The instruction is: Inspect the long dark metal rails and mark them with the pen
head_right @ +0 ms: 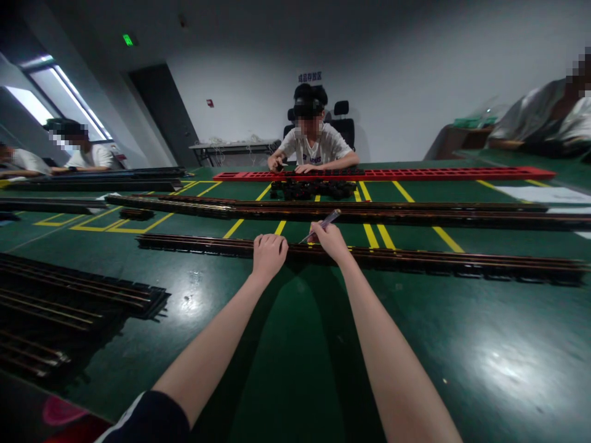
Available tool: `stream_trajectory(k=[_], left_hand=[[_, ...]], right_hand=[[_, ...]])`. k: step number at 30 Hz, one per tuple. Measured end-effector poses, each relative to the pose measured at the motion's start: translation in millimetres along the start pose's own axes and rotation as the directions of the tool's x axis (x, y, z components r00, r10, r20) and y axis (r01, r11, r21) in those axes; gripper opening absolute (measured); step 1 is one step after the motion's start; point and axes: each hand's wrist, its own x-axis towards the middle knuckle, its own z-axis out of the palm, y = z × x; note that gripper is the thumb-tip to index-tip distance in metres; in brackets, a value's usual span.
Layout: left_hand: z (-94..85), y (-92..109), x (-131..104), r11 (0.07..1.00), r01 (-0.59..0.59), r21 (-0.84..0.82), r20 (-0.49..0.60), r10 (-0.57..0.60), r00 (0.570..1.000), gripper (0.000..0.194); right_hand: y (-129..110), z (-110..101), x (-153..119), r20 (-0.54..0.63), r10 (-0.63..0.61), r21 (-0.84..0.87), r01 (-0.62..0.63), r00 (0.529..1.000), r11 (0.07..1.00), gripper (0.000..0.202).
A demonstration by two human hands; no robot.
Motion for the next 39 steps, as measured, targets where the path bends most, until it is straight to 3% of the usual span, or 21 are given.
stream_trajectory(k=[8,17,25,33,39], left_hand=[[-1.7,2,0,0.998,-0.053,-0.03,0.065,0.055,0.996,0.039],[-5.3,2,2,0.999,-0.033,-0.031,0.114,0.036,0.993,0.041],[-3.5,1,3,0.998,0.013,-0.056,0.082,-0.008,0.997,0.041],[-4.8,0,5,0.99,0.133,-0.045,0.058,-0.13,0.99,0.042],[-4.4,0,4,0.994,0.111,0.009,0.058,-0.111,0.992,0.043]], right_hand=[[1,-4,0,-0.071,0.021,-0.011,-0.022,0.997,1.0,0.026],[-1,-4,-2,-0.053,0.005,-0.08,-0.009,0.999,0.997,0.03],[-4,-1,-3,-0.055,0.013,-0.067,-0.017,0.998,0.998,0.033],[-1,6,-2,-0.022,-0.059,-0.103,0.056,0.998,0.993,0.03],[-8,3,-7,-0.007,-0.033,-0.099,0.032,0.999,0.995,0.031]])
